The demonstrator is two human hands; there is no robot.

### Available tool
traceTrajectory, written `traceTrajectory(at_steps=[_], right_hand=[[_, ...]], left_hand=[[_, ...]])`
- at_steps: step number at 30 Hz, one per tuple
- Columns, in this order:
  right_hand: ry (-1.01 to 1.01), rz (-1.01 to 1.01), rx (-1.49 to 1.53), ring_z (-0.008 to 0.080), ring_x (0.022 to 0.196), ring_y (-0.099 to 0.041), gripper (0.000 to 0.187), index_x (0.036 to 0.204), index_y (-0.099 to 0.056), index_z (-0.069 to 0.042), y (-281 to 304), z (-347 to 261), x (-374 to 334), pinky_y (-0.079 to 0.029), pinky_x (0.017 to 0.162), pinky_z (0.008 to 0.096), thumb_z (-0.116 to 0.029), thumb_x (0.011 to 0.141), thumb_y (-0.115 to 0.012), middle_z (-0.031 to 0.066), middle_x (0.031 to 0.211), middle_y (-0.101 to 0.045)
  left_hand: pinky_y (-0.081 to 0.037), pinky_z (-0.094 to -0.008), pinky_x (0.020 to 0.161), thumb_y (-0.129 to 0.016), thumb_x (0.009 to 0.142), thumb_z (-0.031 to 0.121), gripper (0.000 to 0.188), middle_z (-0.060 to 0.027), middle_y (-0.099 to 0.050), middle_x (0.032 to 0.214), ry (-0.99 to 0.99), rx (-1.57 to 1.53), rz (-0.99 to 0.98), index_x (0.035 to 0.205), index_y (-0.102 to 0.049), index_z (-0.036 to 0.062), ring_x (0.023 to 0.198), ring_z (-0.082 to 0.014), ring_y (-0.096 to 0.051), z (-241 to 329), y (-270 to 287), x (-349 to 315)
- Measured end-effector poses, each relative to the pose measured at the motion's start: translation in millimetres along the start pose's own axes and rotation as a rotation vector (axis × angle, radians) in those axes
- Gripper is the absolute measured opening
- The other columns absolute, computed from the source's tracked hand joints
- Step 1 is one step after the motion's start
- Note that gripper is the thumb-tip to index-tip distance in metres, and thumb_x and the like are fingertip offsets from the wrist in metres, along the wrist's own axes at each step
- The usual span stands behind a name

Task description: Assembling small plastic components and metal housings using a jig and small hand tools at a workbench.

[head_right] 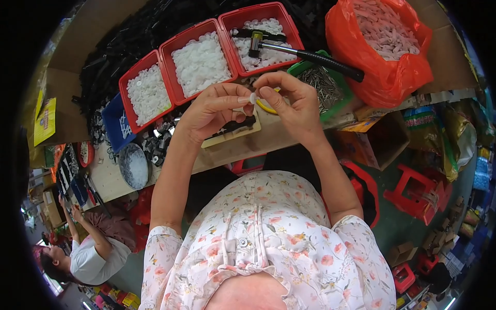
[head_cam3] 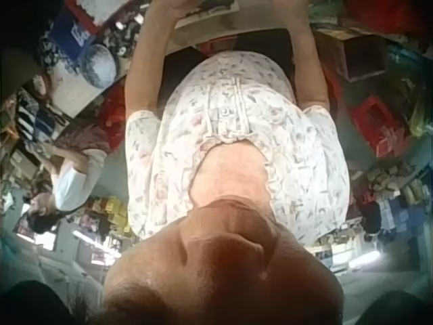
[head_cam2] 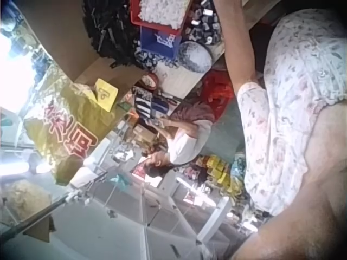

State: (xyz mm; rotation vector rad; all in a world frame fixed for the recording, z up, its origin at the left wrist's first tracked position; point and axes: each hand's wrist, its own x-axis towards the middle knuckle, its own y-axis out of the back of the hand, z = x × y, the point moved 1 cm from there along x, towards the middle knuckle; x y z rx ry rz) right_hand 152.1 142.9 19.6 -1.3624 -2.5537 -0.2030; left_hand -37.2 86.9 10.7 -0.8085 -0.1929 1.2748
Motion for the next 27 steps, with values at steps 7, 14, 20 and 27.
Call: traceTrajectory(at_steps=[7,14,20,27], right_hand=[[0.005,-0.236,-0.307,0.0123,0.081,-0.063,0.013,0.096,-0.07,0.003,4,-10,2,-0.049,0.075,0.0247,-0.002,0.084,-0.072,0.008,0.088,-0.069],[0.044,-0.107,-0.332,0.0123,0.079,-0.064,0.011,0.094,-0.069,0.003,-15,-1,-12,-0.05,0.073,0.025,-0.002,0.084,-0.073,0.0069,0.086,-0.069],[0.021,-0.086,-0.254,0.012,0.082,-0.064,0.011,0.097,-0.067,0.003,-26,8,-19,-0.051,0.072,0.0238,-0.001,0.086,-0.07,0.0076,0.09,-0.069],[0.223,-0.126,-0.431,0.0223,0.078,-0.065,0.012,0.093,-0.064,0.004,-36,10,-25,-0.051,0.07,0.0298,0.005,0.082,-0.068,0.0116,0.087,-0.066]], left_hand=[[-0.047,-0.0226,0.069,-0.073,0.087,0.015,0.019,-0.0027,-0.069,0.09,0.011,0.203,0.07,0.099,-0.068,0.0023,0.081,-0.01,-0.064,1,7,-12],[-0.047,-0.0226,0.065,-0.077,0.083,0.009,0.022,-0.0007,-0.067,0.093,-0.337,0.462,0.288,0.102,-0.069,0.0017,0.079,-0.0074,-0.06,-18,-8,-32],[-0.048,-0.025,0.061,-0.079,0.077,0.008,0.027,-0.0048,-0.066,0.09,-0.603,0.888,0.368,0.101,-0.069,0.0001,0.073,-0.0113,-0.06,-24,-8,-43],[-0.049,-0.0265,0.065,-0.076,0.079,0.004,0.024,-0.0082,-0.064,0.091,-0.661,1.03,0.454,0.101,-0.068,-0.0021,0.076,-0.016,-0.062,-37,-13,-55]])
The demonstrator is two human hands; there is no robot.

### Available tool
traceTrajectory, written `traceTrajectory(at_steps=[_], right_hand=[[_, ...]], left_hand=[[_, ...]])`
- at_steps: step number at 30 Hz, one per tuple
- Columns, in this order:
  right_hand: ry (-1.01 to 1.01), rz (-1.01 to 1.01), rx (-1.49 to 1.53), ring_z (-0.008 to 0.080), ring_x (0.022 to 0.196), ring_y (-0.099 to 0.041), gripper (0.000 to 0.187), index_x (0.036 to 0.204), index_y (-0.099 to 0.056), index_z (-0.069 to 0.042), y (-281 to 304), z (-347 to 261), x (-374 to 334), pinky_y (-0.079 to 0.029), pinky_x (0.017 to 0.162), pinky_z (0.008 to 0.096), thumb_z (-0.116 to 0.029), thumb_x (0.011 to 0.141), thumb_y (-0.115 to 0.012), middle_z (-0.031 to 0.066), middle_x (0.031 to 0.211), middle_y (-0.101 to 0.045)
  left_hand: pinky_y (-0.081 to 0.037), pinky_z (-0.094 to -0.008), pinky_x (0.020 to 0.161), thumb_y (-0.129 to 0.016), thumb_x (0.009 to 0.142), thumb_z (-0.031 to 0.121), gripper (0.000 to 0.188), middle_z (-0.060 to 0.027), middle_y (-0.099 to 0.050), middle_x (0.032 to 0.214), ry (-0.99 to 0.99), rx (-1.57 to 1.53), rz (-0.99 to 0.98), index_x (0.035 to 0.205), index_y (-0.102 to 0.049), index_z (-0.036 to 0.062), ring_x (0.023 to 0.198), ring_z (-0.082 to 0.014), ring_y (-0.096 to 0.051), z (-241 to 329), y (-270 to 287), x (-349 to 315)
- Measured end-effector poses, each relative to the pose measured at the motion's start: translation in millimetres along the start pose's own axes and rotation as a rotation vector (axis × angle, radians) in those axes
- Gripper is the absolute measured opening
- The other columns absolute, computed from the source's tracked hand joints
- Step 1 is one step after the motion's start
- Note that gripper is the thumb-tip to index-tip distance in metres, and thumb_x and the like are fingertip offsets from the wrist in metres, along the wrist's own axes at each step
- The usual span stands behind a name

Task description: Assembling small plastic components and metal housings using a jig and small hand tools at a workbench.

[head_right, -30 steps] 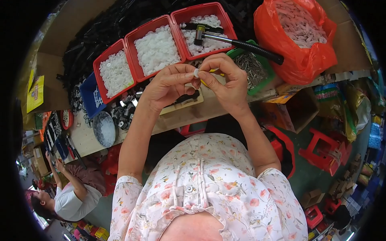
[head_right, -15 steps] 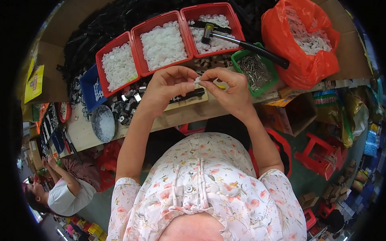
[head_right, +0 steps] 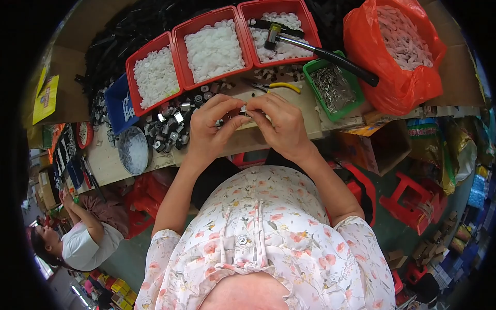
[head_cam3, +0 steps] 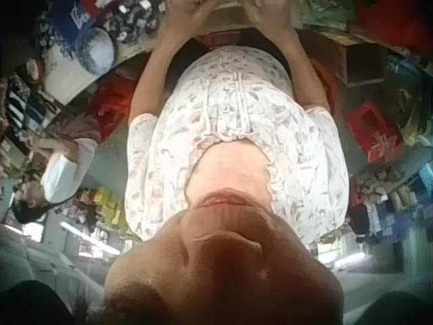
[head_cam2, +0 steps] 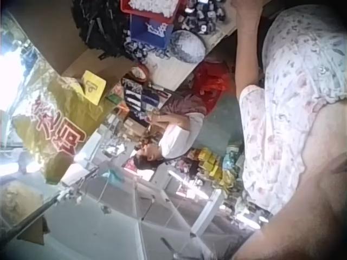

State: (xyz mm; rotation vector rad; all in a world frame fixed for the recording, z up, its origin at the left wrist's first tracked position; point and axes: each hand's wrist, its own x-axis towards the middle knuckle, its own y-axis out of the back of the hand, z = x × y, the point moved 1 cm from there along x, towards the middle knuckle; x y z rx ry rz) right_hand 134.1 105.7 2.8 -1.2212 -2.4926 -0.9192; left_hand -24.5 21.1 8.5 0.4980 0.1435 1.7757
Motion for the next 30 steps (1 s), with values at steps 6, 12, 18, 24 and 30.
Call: traceTrajectory(at_steps=[6,12,18,24,30], right_hand=[[0.014,-0.012,-0.007,0.0256,0.077,-0.064,0.014,0.092,-0.063,0.004,-10,-2,-7,-0.05,0.069,0.0329,0.008,0.079,-0.068,0.0128,0.085,-0.065],[-0.03,-0.091,0.032,0.0259,0.081,-0.064,0.015,0.092,-0.065,0.002,-14,-1,-9,-0.05,0.071,0.033,0.007,0.078,-0.069,0.0106,0.089,-0.064],[-0.015,-0.119,-0.113,0.0256,0.088,-0.06,0.017,0.091,-0.068,-0.001,-22,9,-8,-0.049,0.076,0.0349,0.004,0.075,-0.071,0.0101,0.097,-0.06],[0.007,-0.135,-0.189,0.0269,0.089,-0.06,0.016,0.089,-0.069,-0.002,-27,13,-3,-0.049,0.076,0.0368,0.001,0.074,-0.073,0.0104,0.097,-0.061],[0.047,-0.147,-0.204,0.0275,0.091,-0.06,0.014,0.087,-0.07,-0.002,-28,17,1,-0.047,0.077,0.0378,0.0,0.073,-0.073,0.0093,0.097,-0.062]], left_hand=[[-0.052,-0.0326,0.064,-0.073,0.08,0.002,0.022,-0.0128,-0.064,0.09,-0.063,0.124,0.053,0.101,-0.066,-0.0024,0.074,-0.0257,-0.067,-5,-1,-13],[-0.051,-0.035,0.064,-0.076,0.078,0.005,0.028,-0.014,-0.064,0.091,-0.006,0.092,0.044,0.103,-0.066,-0.0014,0.075,-0.0291,-0.065,-11,4,-26],[-0.05,-0.0394,0.076,-0.079,0.074,0.011,0.033,-0.013,-0.063,0.096,-0.096,0.343,0.148,0.103,-0.067,0.0011,0.092,-0.0313,-0.062,-14,15,-41],[-0.048,-0.0411,0.08,-0.079,0.071,0.011,0.036,-0.0101,-0.061,0.103,-0.284,0.619,0.141,0.105,-0.068,0.0053,0.101,-0.0306,-0.059,-28,5,-58],[-0.047,-0.0419,0.085,-0.076,0.074,0.013,0.035,-0.0097,-0.061,0.109,-0.335,0.724,0.109,0.107,-0.068,0.0065,0.106,-0.029,-0.058,-30,-2,-55]])
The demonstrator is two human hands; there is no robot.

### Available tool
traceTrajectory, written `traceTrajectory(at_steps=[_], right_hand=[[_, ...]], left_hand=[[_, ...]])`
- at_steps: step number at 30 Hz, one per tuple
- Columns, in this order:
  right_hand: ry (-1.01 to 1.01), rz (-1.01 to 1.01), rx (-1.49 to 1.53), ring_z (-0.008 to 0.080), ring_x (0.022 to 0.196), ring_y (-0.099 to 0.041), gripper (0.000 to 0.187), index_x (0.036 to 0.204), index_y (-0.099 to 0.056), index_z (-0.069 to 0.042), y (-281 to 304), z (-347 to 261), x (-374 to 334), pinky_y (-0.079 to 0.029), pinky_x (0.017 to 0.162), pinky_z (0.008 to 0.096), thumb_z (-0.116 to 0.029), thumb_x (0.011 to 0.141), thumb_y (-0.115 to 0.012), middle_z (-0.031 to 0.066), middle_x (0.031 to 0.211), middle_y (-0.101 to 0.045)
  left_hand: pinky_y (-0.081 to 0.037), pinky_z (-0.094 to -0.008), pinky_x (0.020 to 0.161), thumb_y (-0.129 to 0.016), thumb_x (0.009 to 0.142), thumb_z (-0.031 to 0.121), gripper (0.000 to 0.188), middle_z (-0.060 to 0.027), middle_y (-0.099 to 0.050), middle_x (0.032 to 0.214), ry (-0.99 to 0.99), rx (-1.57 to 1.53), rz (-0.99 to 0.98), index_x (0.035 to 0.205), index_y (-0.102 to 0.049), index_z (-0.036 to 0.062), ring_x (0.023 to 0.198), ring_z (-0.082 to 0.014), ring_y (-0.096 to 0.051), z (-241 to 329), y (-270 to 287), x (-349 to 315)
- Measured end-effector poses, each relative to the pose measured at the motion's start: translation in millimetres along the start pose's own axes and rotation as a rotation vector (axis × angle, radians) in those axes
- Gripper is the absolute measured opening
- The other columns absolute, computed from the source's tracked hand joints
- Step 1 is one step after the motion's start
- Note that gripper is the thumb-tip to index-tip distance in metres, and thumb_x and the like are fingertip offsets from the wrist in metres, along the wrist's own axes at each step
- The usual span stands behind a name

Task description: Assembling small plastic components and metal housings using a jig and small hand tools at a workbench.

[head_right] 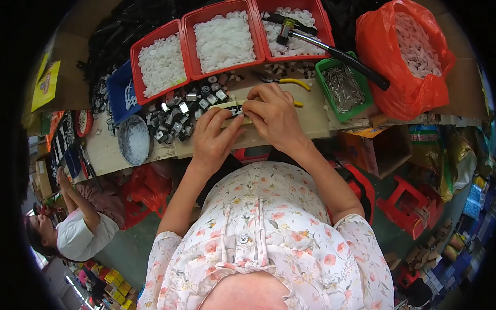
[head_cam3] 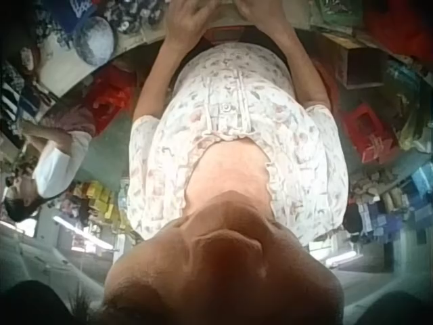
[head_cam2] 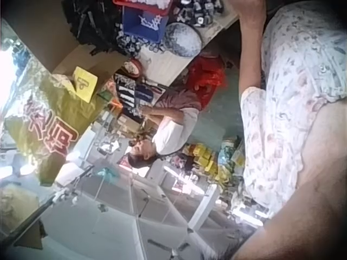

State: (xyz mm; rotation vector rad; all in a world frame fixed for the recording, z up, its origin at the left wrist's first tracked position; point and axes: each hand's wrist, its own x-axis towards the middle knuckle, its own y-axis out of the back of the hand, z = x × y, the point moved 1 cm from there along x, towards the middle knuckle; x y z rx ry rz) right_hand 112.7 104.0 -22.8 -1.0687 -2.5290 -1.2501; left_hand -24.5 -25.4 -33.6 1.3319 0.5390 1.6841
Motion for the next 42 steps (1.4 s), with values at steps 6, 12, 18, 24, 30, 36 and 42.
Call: traceTrajectory(at_steps=[6,12,18,24,30,36,42], right_hand=[[-0.005,-0.107,-0.05,0.028,0.096,-0.058,0.014,0.089,-0.069,-0.003,8,-1,6,-0.045,0.081,0.0391,-0.004,0.075,-0.071,0.0088,0.1,-0.062],[-0.028,-0.101,-0.013,0.0296,0.099,-0.058,0.018,0.096,-0.068,-0.002,1,-1,1,-0.044,0.084,0.0397,-0.003,0.077,-0.069,0.0106,0.104,-0.061],[0.034,-0.108,-0.045,0.0296,0.103,-0.058,0.022,0.1,-0.07,-0.003,3,-2,-5,-0.044,0.085,0.0401,-0.001,0.077,-0.069,0.0106,0.105,-0.061],[0.018,-0.091,0.077,0.0285,0.105,-0.056,0.022,0.1,-0.072,-0.003,4,11,-8,-0.044,0.088,0.0389,-0.002,0.078,-0.069,0.0099,0.107,-0.061],[-0.015,-0.06,0.181,0.0286,0.107,-0.055,0.021,0.1,-0.072,-0.004,5,13,-12,-0.043,0.091,0.0394,-0.004,0.079,-0.07,0.0103,0.11,-0.062],[0.065,0.035,-0.128,0.0292,0.101,-0.063,0.021,0.1,-0.07,-0.004,94,-21,15,-0.05,0.087,0.0368,0.001,0.079,-0.068,0.014,0.111,-0.063],[-0.168,0.3,-0.701,0.0203,0.101,-0.064,0.02,0.109,-0.069,-0.002,245,66,18,-0.047,0.09,0.0321,-0.009,0.091,-0.064,0.0095,0.105,-0.068]], left_hand=[[-0.045,-0.0399,0.084,-0.075,0.076,0.016,0.037,-0.0092,-0.06,0.109,-0.046,0.072,-0.034,0.111,-0.067,0.0072,0.106,-0.0282,-0.058,-3,-4,0],[-0.043,-0.0397,0.084,-0.072,0.079,0.019,0.034,-0.0087,-0.06,0.108,-0.146,0.173,-0.079,0.11,-0.067,0.0052,0.106,-0.0263,-0.057,-5,-1,1],[-0.043,-0.0405,0.086,-0.063,0.082,0.018,0.033,-0.0087,-0.06,0.109,-0.269,0.297,-0.114,0.111,-0.066,0.003,0.109,-0.025,-0.056,-9,2,3],[-0.043,-0.0404,0.088,-0.062,0.083,0.017,0.035,-0.0093,-0.059,0.111,-0.355,0.256,-0.203,0.115,-0.064,0.0025,0.11,-0.025,-0.056,-14,2,6],[-0.043,-0.0406,0.091,-0.069,0.083,0.017,0.04,-0.0091,-0.056,0.113,-0.255,0.162,-0.208,0.12,-0.062,0.0035,0.11,-0.0263,-0.056,-15,3,2],[-0.043,-0.0416,0.09,-0.073,0.079,0.016,0.044,-0.0097,-0.056,0.113,-0.174,0.057,-0.218,0.119,-0.062,0.0032,0.11,-0.0286,-0.055,-15,9,2],[-0.044,-0.0431,0.089,-0.075,0.076,0.013,0.043,-0.0109,-0.057,0.109,-0.077,-0.11,-0.119,0.116,-0.063,0.0039,0.109,-0.0315,-0.054,-19,27,9]])
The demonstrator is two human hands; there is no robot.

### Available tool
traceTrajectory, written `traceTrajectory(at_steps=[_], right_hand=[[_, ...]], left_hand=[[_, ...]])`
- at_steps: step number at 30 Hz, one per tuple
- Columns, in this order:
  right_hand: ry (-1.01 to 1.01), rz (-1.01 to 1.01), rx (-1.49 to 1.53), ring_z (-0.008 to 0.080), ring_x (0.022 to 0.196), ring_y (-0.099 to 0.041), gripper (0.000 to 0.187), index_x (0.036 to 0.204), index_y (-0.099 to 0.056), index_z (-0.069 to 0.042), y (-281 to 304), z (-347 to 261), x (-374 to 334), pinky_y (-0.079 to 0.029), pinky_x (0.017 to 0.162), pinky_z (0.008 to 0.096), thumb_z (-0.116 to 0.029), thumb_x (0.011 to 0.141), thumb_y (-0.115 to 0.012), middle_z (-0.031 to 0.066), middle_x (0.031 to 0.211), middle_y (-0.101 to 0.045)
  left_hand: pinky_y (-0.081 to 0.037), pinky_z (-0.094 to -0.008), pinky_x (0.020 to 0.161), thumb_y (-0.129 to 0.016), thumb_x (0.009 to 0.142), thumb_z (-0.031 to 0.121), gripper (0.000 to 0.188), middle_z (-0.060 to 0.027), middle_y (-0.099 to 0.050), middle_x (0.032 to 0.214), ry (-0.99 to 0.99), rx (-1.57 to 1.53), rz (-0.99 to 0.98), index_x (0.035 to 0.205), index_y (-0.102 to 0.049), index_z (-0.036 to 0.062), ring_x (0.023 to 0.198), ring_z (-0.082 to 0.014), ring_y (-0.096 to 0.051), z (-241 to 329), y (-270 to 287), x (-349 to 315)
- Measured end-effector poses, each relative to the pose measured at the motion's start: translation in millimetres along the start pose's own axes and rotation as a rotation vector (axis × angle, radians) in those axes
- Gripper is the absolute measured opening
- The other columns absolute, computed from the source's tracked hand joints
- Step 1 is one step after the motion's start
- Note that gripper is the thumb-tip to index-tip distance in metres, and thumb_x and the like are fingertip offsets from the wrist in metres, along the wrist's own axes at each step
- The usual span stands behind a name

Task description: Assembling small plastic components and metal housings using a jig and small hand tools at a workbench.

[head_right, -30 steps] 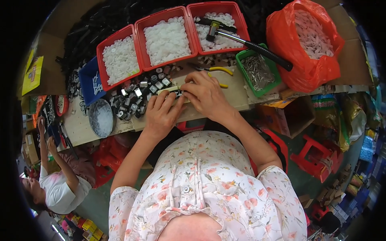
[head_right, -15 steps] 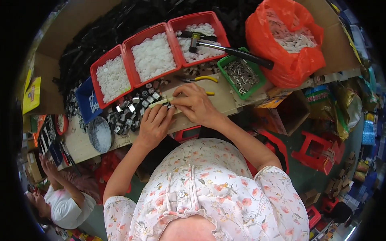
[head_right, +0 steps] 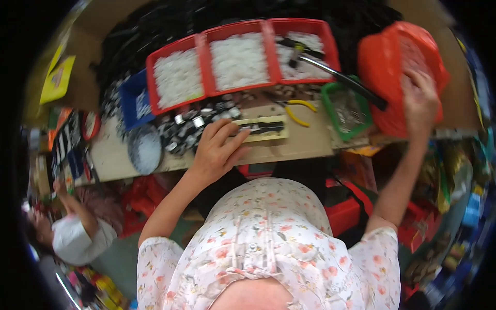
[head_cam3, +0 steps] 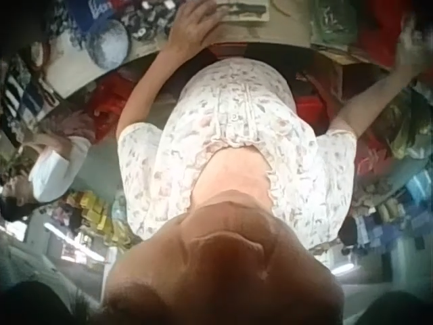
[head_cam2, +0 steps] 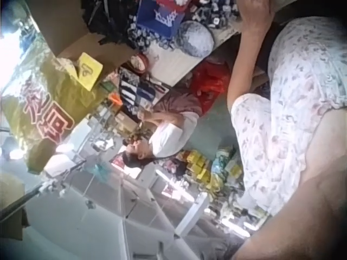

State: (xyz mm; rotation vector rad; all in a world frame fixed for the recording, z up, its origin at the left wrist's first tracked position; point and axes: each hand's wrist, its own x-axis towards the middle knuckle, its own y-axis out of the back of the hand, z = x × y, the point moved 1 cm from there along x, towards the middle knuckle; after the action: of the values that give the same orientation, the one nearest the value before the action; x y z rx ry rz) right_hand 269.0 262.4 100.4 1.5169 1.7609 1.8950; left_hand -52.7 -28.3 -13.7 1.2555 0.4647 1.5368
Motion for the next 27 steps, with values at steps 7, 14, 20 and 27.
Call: traceTrajectory(at_steps=[7,14,20,27], right_hand=[[-0.12,-0.658,-0.069,0.0218,0.096,-0.062,0.037,0.124,-0.061,-0.001,-15,146,23,-0.048,0.091,0.0348,-0.02,0.092,-0.063,0.0119,0.114,-0.065],[-0.055,-0.435,-0.087,0.0271,0.095,-0.063,0.039,0.121,-0.061,0.0,-30,154,28,-0.044,0.098,0.0379,-0.019,0.088,-0.066,0.0155,0.107,-0.068],[-0.003,-0.514,-0.026,0.0292,0.121,-0.054,0.049,0.134,-0.052,-0.002,-28,189,19,-0.04,0.103,0.0384,-0.019,0.09,-0.065,0.0165,0.131,-0.057],[0.091,-0.43,-0.087,0.0273,0.108,-0.057,0.045,0.132,-0.053,-0.002,-22,185,18,-0.044,0.094,0.0368,-0.018,0.091,-0.065,0.0148,0.121,-0.06]], left_hand=[[-0.046,-0.0425,0.083,-0.074,0.075,0.008,0.026,-0.012,-0.063,0.093,0.266,0.097,0.309,0.1,-0.07,0.0038,0.094,-0.0327,-0.058,-49,64,-9],[-0.047,-0.0402,0.082,-0.071,0.081,0.011,0.015,-0.0116,-0.068,0.096,0.569,0.427,0.201,0.094,-0.074,0.0044,0.093,-0.032,-0.059,-159,124,-68],[-0.048,-0.0427,0.085,-0.077,0.074,0.016,0.017,-0.0109,-0.068,0.094,0.704,0.646,-0.171,0.089,-0.075,0.007,0.101,-0.0323,-0.057,-183,128,-55],[-0.047,-0.0428,0.083,-0.076,0.074,0.014,0.018,-0.0115,-0.066,0.091,0.702,0.6,-0.233,0.086,-0.069,0.0038,0.097,-0.0322,-0.057,-190,125,-48]])
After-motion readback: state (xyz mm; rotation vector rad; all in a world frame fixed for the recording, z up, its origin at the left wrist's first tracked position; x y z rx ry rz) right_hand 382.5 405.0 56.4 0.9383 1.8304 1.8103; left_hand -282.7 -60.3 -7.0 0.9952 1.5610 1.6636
